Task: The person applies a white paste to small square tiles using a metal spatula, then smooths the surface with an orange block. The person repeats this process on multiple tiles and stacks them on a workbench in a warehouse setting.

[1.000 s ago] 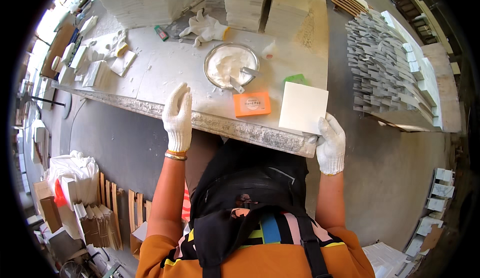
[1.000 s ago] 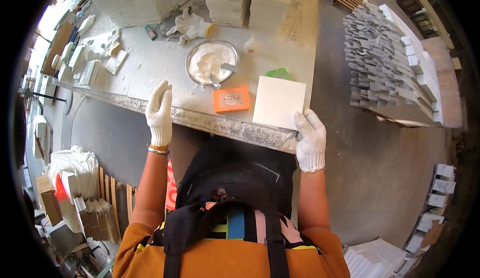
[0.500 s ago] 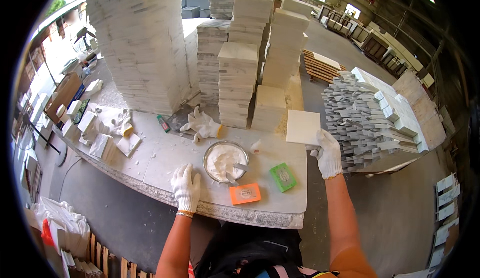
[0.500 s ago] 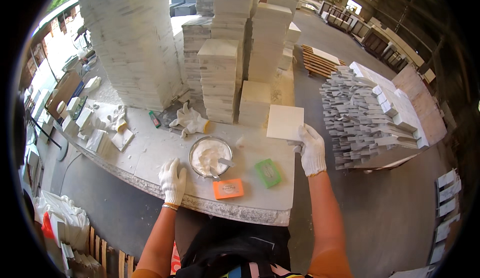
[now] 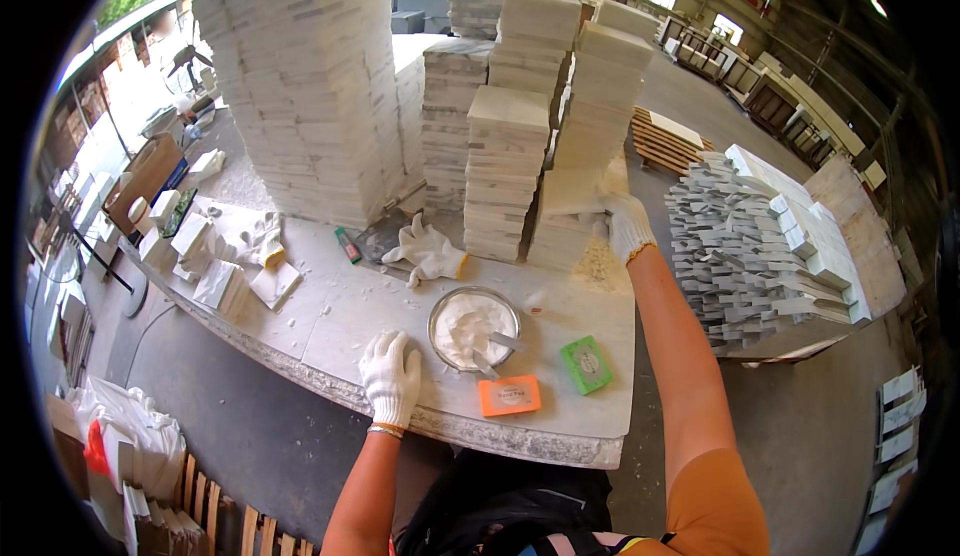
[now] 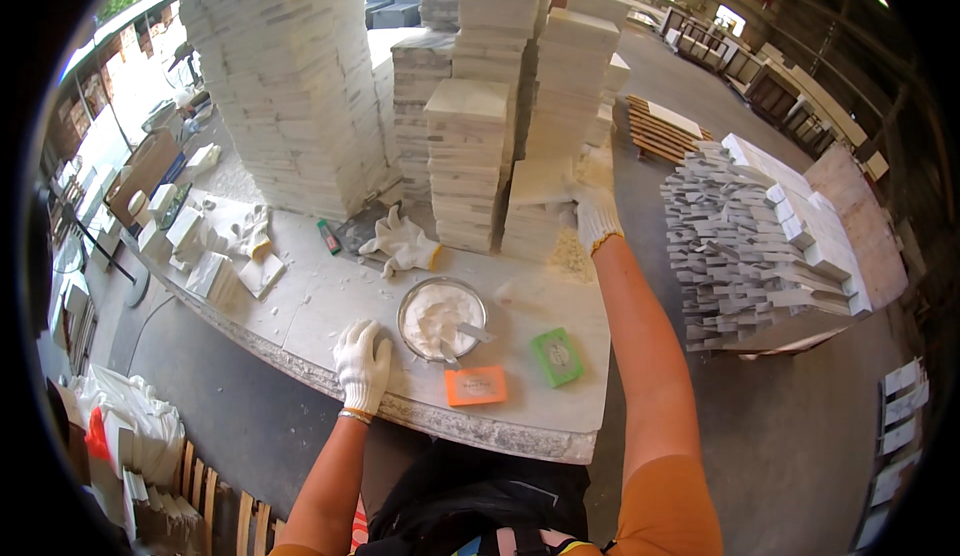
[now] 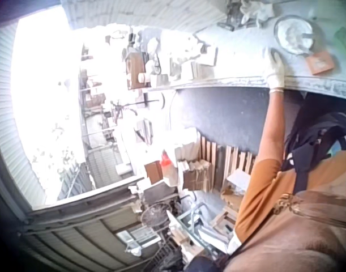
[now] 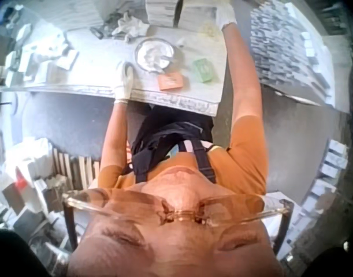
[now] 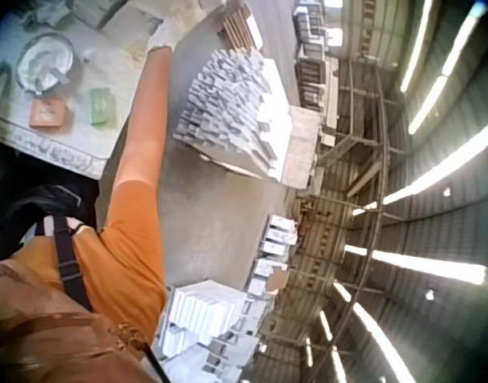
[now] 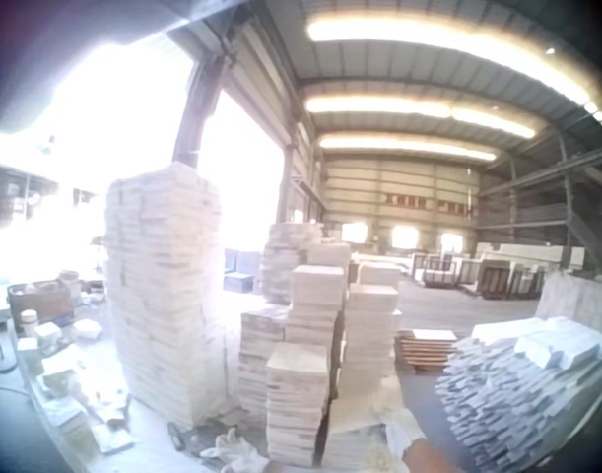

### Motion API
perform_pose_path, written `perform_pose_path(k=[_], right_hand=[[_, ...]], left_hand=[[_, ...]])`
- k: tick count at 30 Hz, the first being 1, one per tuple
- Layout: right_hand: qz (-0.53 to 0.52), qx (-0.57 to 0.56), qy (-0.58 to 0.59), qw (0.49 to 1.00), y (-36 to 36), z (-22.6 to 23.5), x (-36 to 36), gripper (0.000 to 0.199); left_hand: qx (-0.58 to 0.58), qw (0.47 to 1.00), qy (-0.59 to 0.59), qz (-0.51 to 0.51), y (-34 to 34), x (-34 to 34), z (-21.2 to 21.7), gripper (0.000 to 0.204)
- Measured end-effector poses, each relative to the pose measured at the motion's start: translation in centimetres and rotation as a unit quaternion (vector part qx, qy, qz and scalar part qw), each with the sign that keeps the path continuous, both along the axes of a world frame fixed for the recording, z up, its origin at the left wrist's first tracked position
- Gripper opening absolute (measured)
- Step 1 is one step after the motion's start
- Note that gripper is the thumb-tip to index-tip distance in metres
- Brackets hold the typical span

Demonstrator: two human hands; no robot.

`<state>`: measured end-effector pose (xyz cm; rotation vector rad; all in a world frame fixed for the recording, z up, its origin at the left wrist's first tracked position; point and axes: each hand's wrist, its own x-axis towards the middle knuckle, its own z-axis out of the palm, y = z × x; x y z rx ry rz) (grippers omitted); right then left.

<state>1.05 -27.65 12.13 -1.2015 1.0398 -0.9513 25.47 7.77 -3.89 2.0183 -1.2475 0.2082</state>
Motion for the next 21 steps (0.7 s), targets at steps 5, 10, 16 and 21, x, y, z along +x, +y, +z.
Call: perform_pose_path(k=[5,10,16,21], right_hand=[[0.011,0.010,0.005,1.000,-0.2,0.3,0.0,0.026],[-0.017,-0.006,0.099,0.995,1.1,2.0,0.2,0.030],[-0.029,-0.249,0.403,0.880,-2.7,1.6,-3.5,0.047],[-0.012,-0.316,0.457,0.832,-2.0,1.8,-2.6,0.053]], left_hand=[[-0.005,1.000,-0.008,0.005,0.0,-0.1,-0.3,0.034],[-0.003,1.000,-0.010,0.008,0.1,0.1,-0.3,0.032],[-0.008,1.000,-0.008,0.000,-0.4,-0.2,-0.1,0.032],[-0.008,1.000,-0.005,0.007,0.0,-0.1,0.3,0.030]])
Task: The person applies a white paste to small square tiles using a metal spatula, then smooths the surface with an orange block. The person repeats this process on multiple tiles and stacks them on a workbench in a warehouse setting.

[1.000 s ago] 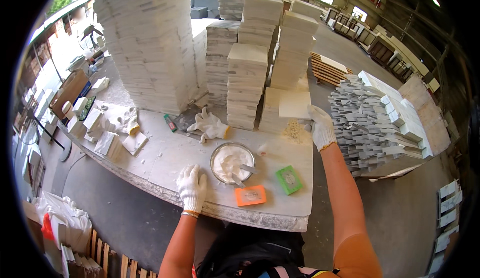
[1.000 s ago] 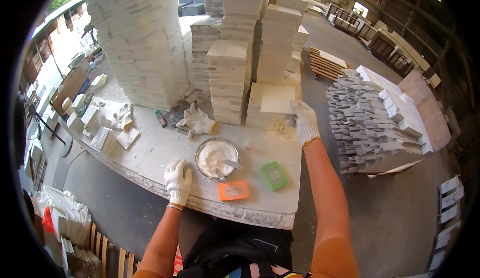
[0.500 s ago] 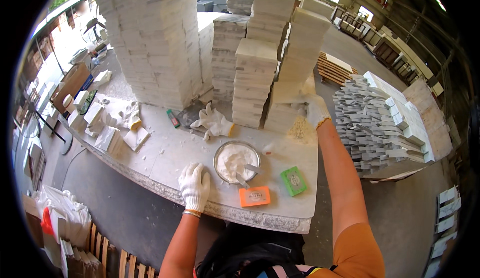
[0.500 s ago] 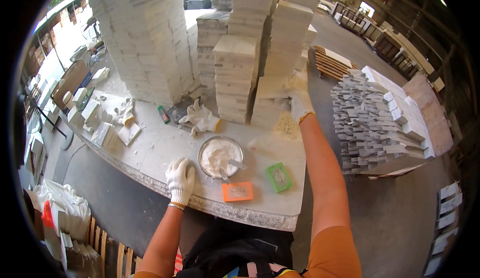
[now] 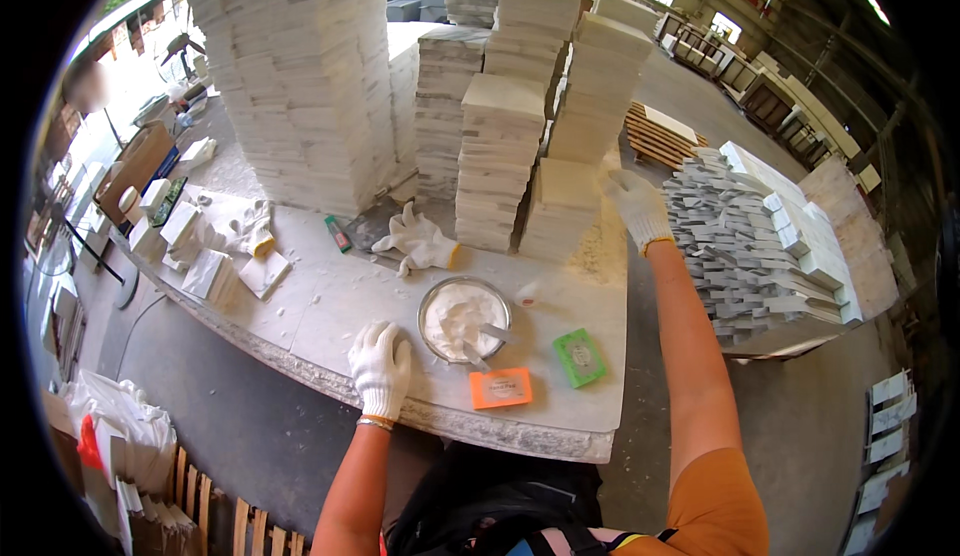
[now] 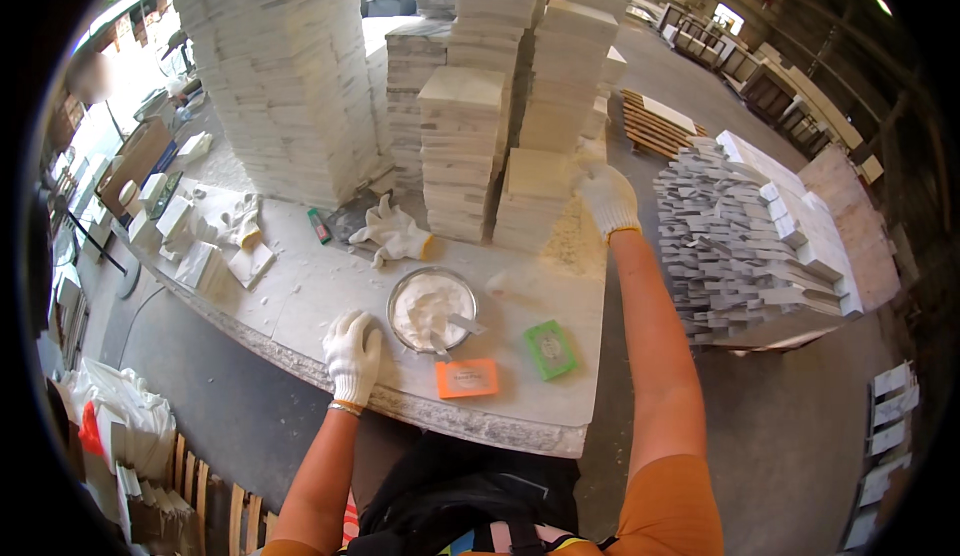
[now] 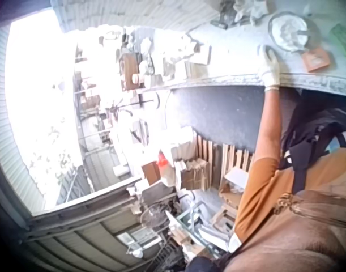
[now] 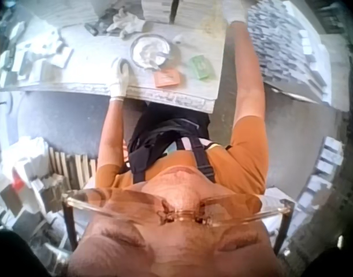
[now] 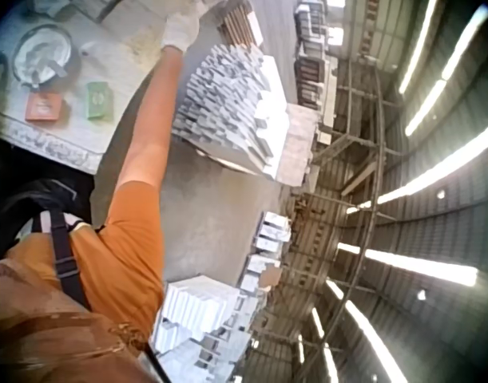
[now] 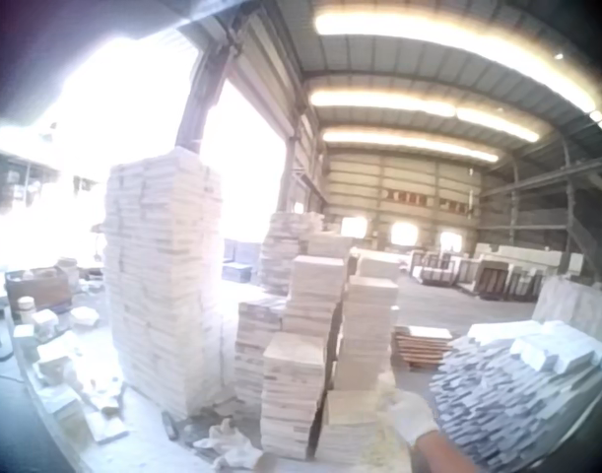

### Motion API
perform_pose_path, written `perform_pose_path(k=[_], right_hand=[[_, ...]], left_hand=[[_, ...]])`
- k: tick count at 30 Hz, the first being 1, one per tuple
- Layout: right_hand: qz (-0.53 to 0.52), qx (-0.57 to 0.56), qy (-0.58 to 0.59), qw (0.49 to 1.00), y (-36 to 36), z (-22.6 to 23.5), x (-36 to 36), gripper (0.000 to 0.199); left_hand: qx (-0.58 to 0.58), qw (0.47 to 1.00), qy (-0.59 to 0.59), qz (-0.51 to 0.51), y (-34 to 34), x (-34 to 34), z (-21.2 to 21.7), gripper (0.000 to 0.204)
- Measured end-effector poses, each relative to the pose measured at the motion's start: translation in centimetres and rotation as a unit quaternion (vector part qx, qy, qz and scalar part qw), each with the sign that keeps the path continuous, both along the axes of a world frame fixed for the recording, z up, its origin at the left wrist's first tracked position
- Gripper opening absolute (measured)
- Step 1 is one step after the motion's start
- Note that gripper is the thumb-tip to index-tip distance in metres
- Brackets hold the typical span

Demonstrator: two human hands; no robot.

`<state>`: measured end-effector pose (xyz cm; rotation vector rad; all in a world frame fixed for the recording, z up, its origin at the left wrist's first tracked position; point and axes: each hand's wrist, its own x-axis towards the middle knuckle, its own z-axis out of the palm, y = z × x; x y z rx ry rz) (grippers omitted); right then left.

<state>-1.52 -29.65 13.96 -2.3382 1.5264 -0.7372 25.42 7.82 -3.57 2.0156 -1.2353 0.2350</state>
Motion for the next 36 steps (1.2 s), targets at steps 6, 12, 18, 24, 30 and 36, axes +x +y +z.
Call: perform_pose_path(k=[6,12,18,24,30,36], right_hand=[[0.018,-0.001,0.063,0.998,2.0,1.5,4.1,0.067],[0.034,-0.076,0.206,0.975,1.0,1.5,6.5,0.052],[0.012,-0.060,0.148,0.987,-1.3,0.4,4.5,0.045],[0.015,-0.021,0.134,0.991,-1.0,-0.2,4.8,0.054],[-0.012,0.013,0.128,0.992,1.5,1.1,5.1,0.059],[0.183,-0.090,0.241,0.949,0.3,1.7,6.4,0.065]], left_hand=[[-0.001,1.000,0.008,0.001,-0.2,-0.1,0.4,0.026],[0.005,1.000,0.012,0.003,-0.2,-0.2,0.5,0.024],[-0.007,1.000,0.007,0.004,-0.3,-0.1,0.1,0.026],[-0.018,1.000,0.004,0.004,-0.2,0.0,-0.1,0.026],[-0.016,1.000,0.007,0.007,0.0,0.2,-0.2,0.026],[-0.016,1.000,0.011,0.005,-0.3,0.0,0.1,0.025]])
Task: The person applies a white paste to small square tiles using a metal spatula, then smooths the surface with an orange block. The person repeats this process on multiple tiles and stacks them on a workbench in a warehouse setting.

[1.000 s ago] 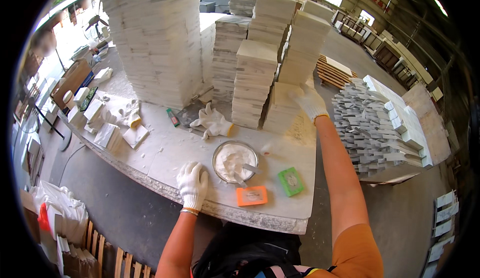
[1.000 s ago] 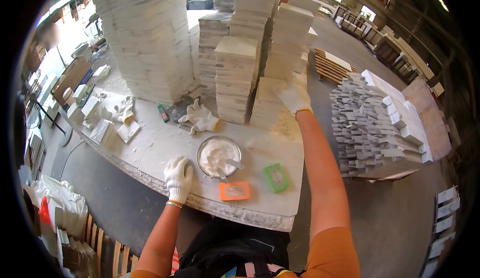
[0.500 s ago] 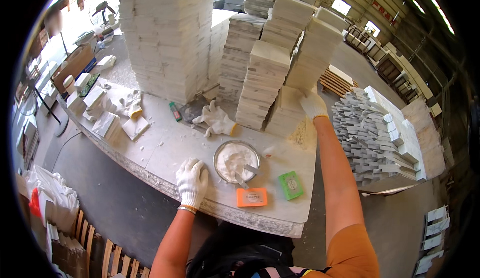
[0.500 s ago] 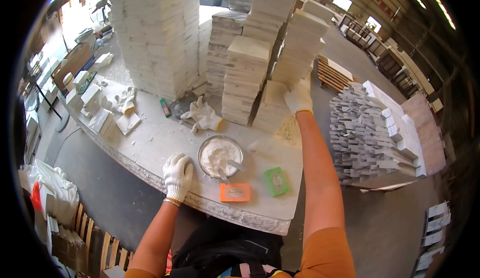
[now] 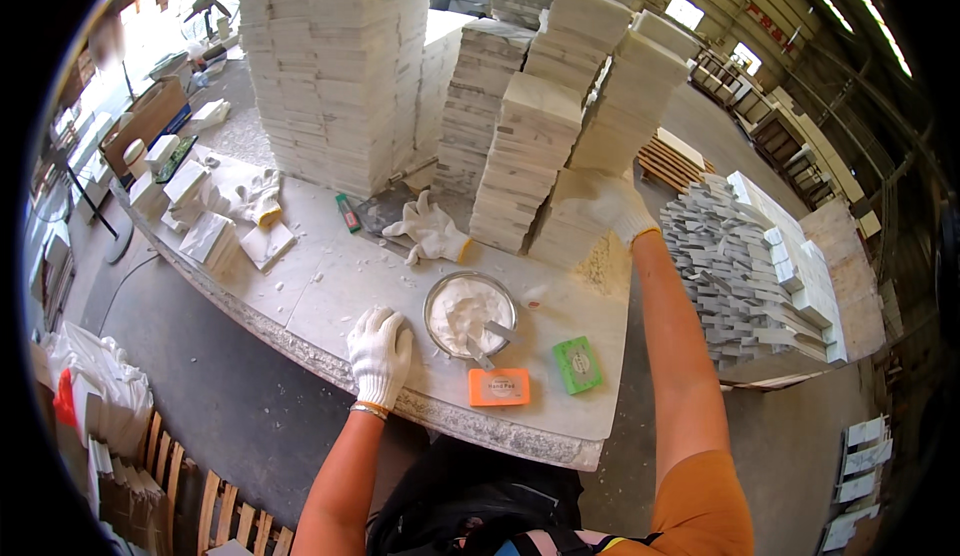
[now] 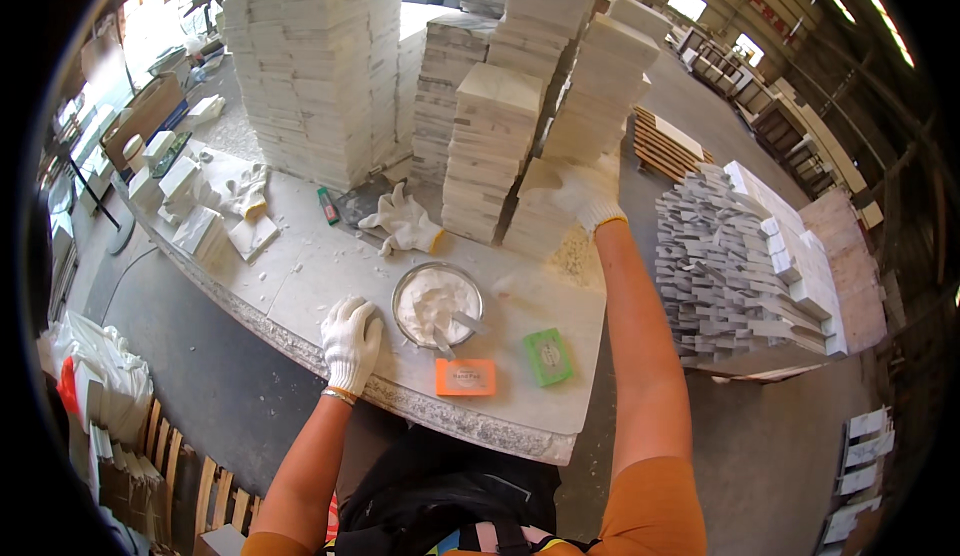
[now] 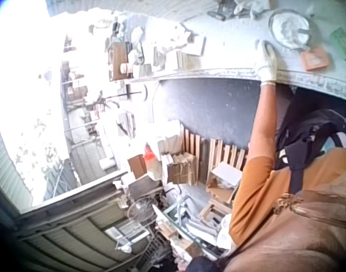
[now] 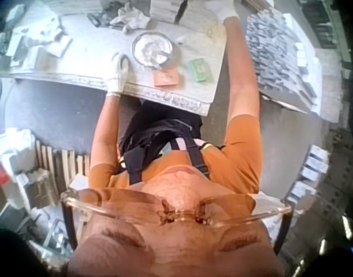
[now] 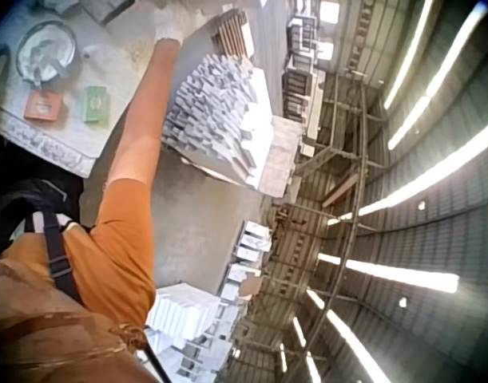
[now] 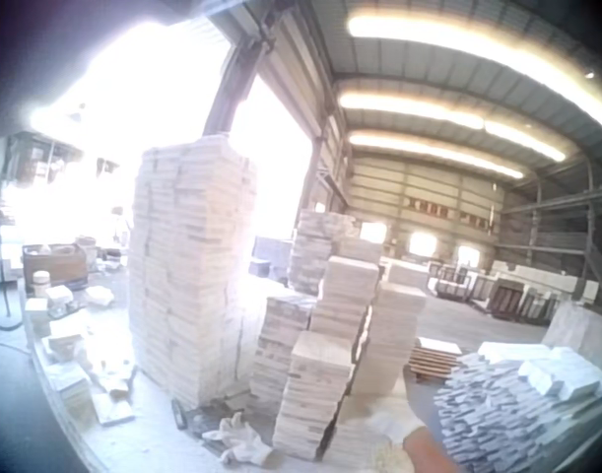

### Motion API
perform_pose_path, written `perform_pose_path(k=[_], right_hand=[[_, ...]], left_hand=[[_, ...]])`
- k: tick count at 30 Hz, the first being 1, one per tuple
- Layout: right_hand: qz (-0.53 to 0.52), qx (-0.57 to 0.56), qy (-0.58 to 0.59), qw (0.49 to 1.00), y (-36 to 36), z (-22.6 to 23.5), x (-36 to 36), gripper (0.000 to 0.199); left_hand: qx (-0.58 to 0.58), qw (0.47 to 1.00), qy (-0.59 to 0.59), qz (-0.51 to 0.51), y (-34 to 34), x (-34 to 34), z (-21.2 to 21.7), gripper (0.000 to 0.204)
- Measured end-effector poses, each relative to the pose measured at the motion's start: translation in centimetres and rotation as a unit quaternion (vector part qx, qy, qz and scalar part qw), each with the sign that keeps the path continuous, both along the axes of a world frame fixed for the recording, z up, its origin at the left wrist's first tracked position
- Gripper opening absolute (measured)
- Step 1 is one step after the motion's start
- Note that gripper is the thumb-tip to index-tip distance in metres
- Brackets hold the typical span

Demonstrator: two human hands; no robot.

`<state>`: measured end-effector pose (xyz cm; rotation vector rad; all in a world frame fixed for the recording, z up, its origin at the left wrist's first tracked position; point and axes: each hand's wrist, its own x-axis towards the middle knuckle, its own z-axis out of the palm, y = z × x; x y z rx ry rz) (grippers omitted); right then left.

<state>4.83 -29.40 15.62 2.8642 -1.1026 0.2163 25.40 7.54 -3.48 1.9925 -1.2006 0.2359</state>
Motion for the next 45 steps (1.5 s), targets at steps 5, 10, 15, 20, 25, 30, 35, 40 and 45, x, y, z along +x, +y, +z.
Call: perform_pose_path(k=[5,10,15,20,25,30,35,40,45], right_hand=[[0.050,0.061,0.065,0.995,0.7,0.1,0.7,0.092],[0.076,0.098,0.166,0.978,1.3,1.7,1.6,0.093],[0.077,0.080,0.151,0.982,1.8,2.2,2.4,0.077],[0.100,0.100,0.095,0.985,0.5,0.7,1.6,0.068],[0.087,0.090,0.114,0.986,2.8,2.6,2.4,0.065],[0.143,0.087,0.065,0.984,0.2,0.5,1.1,0.064],[0.143,0.078,0.048,0.986,0.0,-0.1,1.0,0.062],[0.088,0.021,-0.061,0.994,2.2,0.8,-1.5,0.064],[-0.001,0.144,-0.262,0.954,9.3,-1.4,-7.5,0.064]], left_hand=[[-0.003,1.000,-0.005,0.001,0.2,0.2,0.0,0.024],[0.000,1.000,-0.013,0.008,0.1,0.0,0.2,0.024],[-0.001,1.000,-0.008,0.003,0.1,0.1,0.1,0.023],[-0.003,1.000,-0.010,-0.002,-0.1,0.0,0.1,0.023],[0.018,1.000,0.005,-0.001,0.4,0.3,0.1,0.025],[0.009,1.000,0.004,-0.003,0.2,0.1,-0.2,0.025],[0.002,1.000,-0.009,0.001,0.0,0.1,0.0,0.024],[0.003,1.000,-0.002,-0.009,-0.2,-0.1,-0.1,0.023],[-0.003,1.000,-0.012,0.008,0.5,0.5,0.0,0.022]])
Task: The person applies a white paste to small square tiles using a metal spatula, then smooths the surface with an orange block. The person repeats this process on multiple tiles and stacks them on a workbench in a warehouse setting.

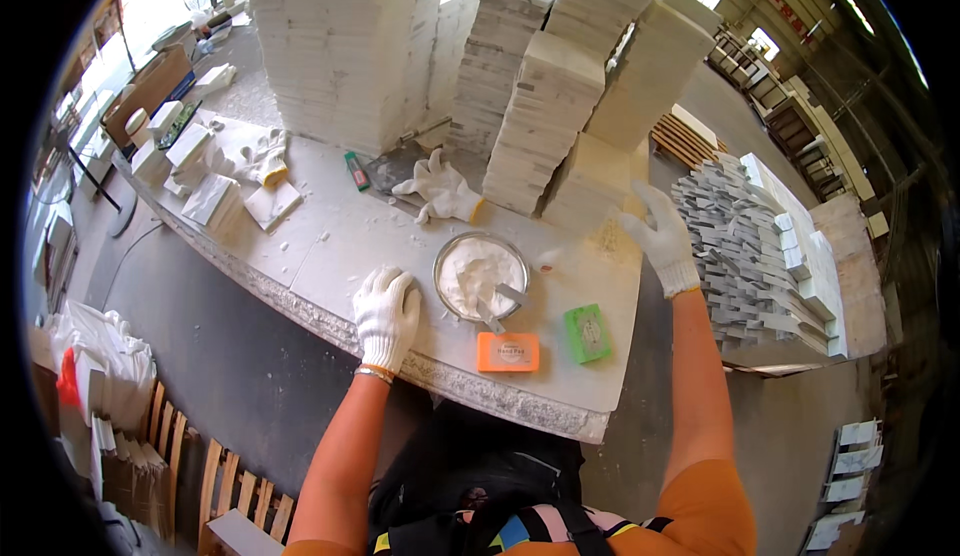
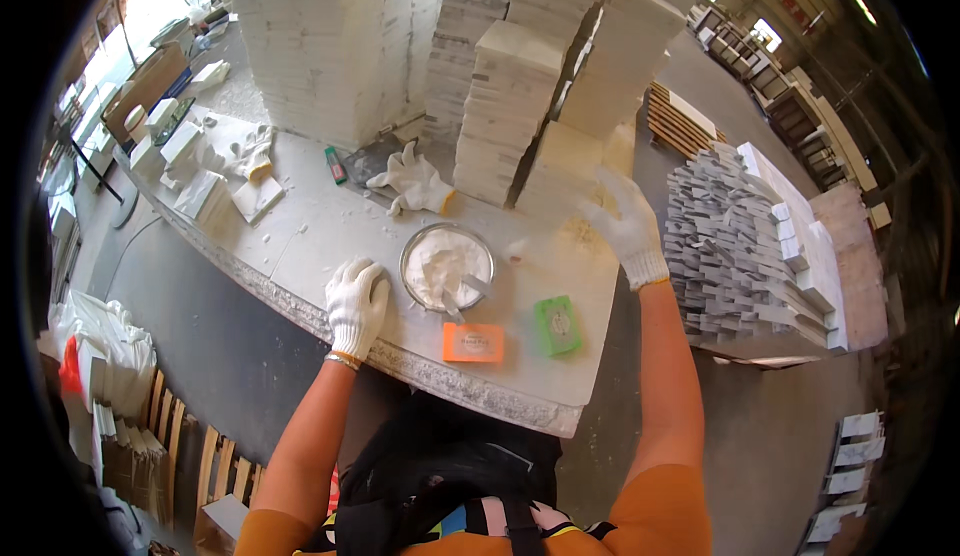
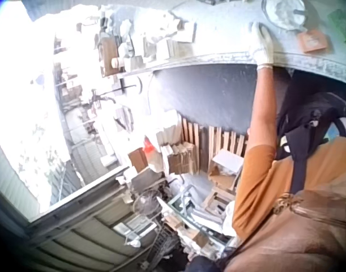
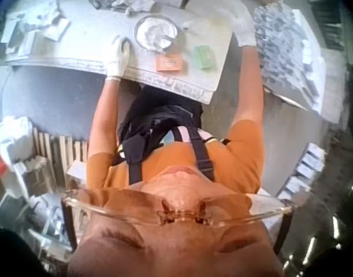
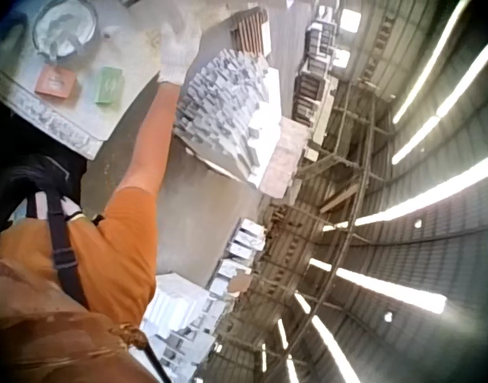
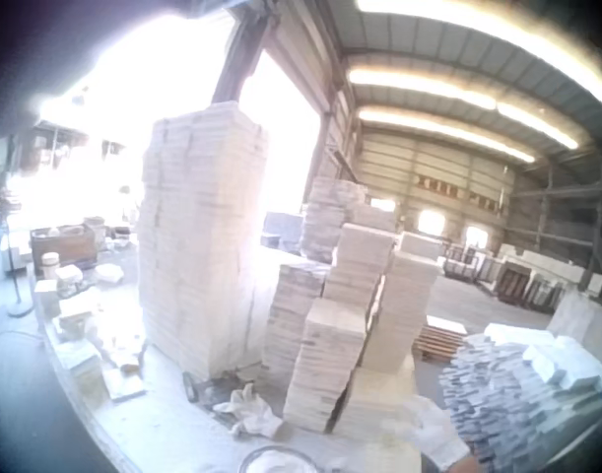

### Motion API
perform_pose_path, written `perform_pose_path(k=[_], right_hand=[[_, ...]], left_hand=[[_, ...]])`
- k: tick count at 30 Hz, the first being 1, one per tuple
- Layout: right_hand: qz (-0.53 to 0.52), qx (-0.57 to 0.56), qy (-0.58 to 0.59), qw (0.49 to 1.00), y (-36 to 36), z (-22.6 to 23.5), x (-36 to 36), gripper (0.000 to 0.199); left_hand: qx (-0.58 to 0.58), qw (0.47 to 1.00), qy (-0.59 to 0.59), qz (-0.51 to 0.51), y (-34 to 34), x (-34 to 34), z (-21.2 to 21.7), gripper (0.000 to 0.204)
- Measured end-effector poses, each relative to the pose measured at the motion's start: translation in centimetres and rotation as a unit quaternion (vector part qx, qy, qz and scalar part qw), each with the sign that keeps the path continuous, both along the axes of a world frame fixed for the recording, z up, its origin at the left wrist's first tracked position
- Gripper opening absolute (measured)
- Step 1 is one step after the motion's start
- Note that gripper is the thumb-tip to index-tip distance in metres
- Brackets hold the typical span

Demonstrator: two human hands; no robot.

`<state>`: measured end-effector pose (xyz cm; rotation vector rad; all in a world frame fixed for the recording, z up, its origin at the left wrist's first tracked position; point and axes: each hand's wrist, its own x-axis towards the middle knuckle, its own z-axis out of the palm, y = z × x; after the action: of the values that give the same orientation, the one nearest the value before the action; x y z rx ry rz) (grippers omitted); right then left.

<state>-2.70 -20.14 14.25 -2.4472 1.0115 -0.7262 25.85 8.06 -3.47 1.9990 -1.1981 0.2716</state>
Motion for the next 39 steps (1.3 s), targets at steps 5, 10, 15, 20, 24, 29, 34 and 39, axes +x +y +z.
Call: perform_pose_path(k=[5,10,15,20,24,29,34,39], right_hand=[[-0.043,0.101,0.042,0.993,8.0,-8.9,-9.0,0.074],[-0.053,0.054,0.233,0.969,17.0,-9.8,-7.5,0.084],[-0.072,-0.030,0.191,0.978,12.4,-12.9,-8.0,0.066],[-0.097,-0.050,0.068,0.992,7.8,-13.9,-5.9,0.065],[-0.126,-0.043,0.121,0.984,9.6,-14.3,-5.1,0.065],[-0.137,-0.064,0.128,0.980,14.5,-14.6,-7.5,0.060],[-0.144,-0.147,0.141,0.968,16.5,-18.5,-11.5,0.046],[-0.115,-0.144,0.157,0.970,15.5,-18.4,-11.0,0.044]], left_hand=[[0.012,1.000,0.010,-0.019,-0.4,-0.5,0.0,0.023],[-0.012,1.000,-0.020,-0.006,-0.1,-0.2,-0.7,0.020],[-0.010,1.000,-0.016,-0.013,0.0,0.0,-0.5,0.020],[-0.029,0.999,-0.016,-0.033,-0.7,-0.4,-0.4,0.019],[-0.056,0.998,-0.031,-0.029,-0.3,-0.3,-0.7,0.017],[-0.018,1.000,0.008,-0.018,0.7,0.5,-1.2,0.022],[-0.032,0.999,0.007,-0.020,0.3,-0.3,-1.2,0.025],[-0.038,0.999,0.001,-0.019,0.4,0.3,-1.6,0.029]])
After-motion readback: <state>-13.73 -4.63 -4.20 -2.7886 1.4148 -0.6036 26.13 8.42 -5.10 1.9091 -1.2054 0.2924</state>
